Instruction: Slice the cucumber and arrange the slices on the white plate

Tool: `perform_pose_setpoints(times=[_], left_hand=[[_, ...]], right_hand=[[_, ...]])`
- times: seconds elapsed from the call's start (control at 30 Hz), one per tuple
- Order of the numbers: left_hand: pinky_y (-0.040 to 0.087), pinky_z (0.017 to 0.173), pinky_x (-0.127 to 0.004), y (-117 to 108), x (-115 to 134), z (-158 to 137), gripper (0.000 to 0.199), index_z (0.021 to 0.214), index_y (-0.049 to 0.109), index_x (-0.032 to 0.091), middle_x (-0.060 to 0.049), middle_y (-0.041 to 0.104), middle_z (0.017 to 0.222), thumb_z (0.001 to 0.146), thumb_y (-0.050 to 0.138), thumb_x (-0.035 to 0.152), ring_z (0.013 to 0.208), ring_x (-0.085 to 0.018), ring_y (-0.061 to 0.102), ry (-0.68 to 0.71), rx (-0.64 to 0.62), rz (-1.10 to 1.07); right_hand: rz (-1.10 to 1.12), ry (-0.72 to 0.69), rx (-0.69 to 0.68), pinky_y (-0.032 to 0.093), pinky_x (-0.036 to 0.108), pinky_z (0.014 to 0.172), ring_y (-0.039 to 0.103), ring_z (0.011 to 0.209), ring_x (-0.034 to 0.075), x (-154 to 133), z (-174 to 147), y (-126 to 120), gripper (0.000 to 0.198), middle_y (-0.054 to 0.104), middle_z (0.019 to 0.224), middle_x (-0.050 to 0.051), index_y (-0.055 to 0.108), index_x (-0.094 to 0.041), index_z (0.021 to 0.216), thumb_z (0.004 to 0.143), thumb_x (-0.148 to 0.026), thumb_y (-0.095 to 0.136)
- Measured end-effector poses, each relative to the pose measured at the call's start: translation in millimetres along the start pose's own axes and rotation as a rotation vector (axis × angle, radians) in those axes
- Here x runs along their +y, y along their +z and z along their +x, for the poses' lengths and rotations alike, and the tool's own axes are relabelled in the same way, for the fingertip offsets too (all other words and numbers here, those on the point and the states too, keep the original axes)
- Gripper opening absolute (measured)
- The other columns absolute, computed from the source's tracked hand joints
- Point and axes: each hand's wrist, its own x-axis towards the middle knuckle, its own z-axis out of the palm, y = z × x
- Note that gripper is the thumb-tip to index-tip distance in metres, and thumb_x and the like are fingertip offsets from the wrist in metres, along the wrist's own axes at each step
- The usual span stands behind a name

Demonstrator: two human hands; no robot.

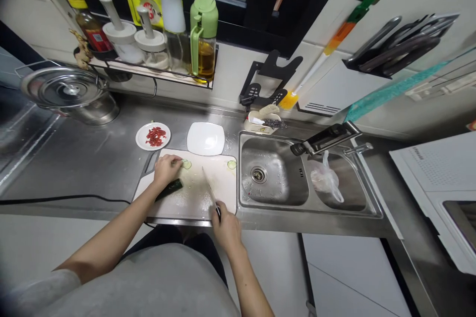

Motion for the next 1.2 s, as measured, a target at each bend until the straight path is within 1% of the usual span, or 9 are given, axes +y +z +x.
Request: perform_pose_setpoints(times=[0.07, 0.13, 0.23, 0.33, 0.43, 0.53, 0.7, 1.03, 1.2], left_hand=[[0.043, 0.083, -0.037, -7, -11, -12, 0.02, 0.09, 0.072, 0.024, -0.006, 0.069, 0.093, 0.086, 0.055, 0.034, 0.088, -0.023, 0.058, 0.068, 0.011, -0.057], [0.045, 0.084, -0.036, -14, -21, -30, 0.022, 0.092, 0.072, 0.023, -0.006, 0.069, 0.093, 0.088, 0.053, 0.035, 0.088, -0.022, 0.059, 0.168, 0.002, -0.078], [0.047, 0.085, -0.035, -19, -31, -56, 0.024, 0.095, 0.072, 0.024, -0.006, 0.069, 0.095, 0.091, 0.052, 0.036, 0.091, -0.02, 0.061, 0.327, -0.044, -0.1], [0.049, 0.086, -0.035, -19, -35, -71, 0.024, 0.1, 0.072, 0.024, -0.006, 0.069, 0.101, 0.092, 0.053, 0.035, 0.094, -0.02, 0.062, 0.409, -0.037, -0.12], [0.051, 0.087, -0.036, -17, -36, -74, 0.024, 0.104, 0.072, 0.024, -0.006, 0.069, 0.105, 0.092, 0.052, 0.033, 0.096, -0.019, 0.063, 0.433, -0.022, -0.135], [0.052, 0.087, -0.035, -16, -37, -73, 0.025, 0.106, 0.071, 0.025, -0.006, 0.07, 0.104, 0.093, 0.052, 0.033, 0.096, -0.019, 0.064, 0.438, -0.044, -0.127], [0.052, 0.086, -0.034, -18, -35, -74, 0.024, 0.105, 0.072, 0.025, -0.005, 0.072, 0.102, 0.093, 0.053, 0.032, 0.095, -0.019, 0.064, 0.441, -0.058, -0.099], [0.051, 0.085, -0.033, -15, -36, -75, 0.022, 0.104, 0.071, 0.023, -0.005, 0.072, 0.102, 0.092, 0.054, 0.03, 0.094, -0.019, 0.064, 0.477, -0.017, -0.078], [0.051, 0.085, -0.033, -15, -36, -74, 0.023, 0.105, 0.071, 0.023, -0.006, 0.072, 0.102, 0.093, 0.053, 0.028, 0.095, -0.019, 0.064, 0.484, -0.025, -0.081]], right_hand=[[0.085, -0.008, -0.025, 0.042, 0.026, 0.073, 0.068, 0.093, 0.022, -6, 0, -1, 0.042, 0.073, 0.102, 0.007, 0.049, -0.022, 0.132, 0.1, -0.042, 0.029], [0.122, -0.029, -0.061, 0.042, 0.026, 0.073, 0.067, 0.095, 0.021, -14, 1, -4, 0.044, 0.072, 0.104, 0.007, 0.05, -0.021, 0.13, 0.1, -0.045, 0.028], [0.078, -0.042, -0.136, 0.039, 0.025, 0.072, 0.066, 0.097, 0.021, -26, 2, -7, 0.042, 0.071, 0.102, 0.008, 0.051, -0.022, 0.128, 0.101, -0.044, 0.028], [0.059, -0.064, -0.187, 0.036, 0.025, 0.068, 0.065, 0.092, 0.021, -35, 5, -5, 0.04, 0.071, 0.099, 0.007, 0.054, -0.022, 0.123, 0.101, -0.043, 0.028], [0.068, -0.095, -0.195, 0.035, 0.026, 0.068, 0.065, 0.09, 0.021, -41, 6, 0, 0.04, 0.071, 0.099, 0.008, 0.055, -0.021, 0.12, 0.101, -0.043, 0.028], [0.066, -0.11, -0.213, 0.034, 0.026, 0.07, 0.064, 0.092, 0.021, -45, 7, 1, 0.04, 0.07, 0.1, 0.009, 0.056, -0.021, 0.119, 0.101, -0.043, 0.028], [0.048, -0.108, -0.252, 0.035, 0.027, 0.07, 0.064, 0.09, 0.022, -49, 7, -1, 0.04, 0.07, 0.099, 0.009, 0.055, -0.022, 0.12, 0.101, -0.044, 0.027], [0.025, -0.12, -0.273, 0.035, 0.028, 0.069, 0.065, 0.09, 0.023, -54, 6, -3, 0.04, 0.07, 0.098, 0.01, 0.055, -0.02, 0.119, 0.101, -0.043, 0.027], [0.027, -0.128, -0.27, 0.035, 0.027, 0.068, 0.065, 0.091, 0.023, -56, 6, -4, 0.04, 0.07, 0.098, 0.011, 0.056, -0.02, 0.119, 0.101, -0.042, 0.028]])
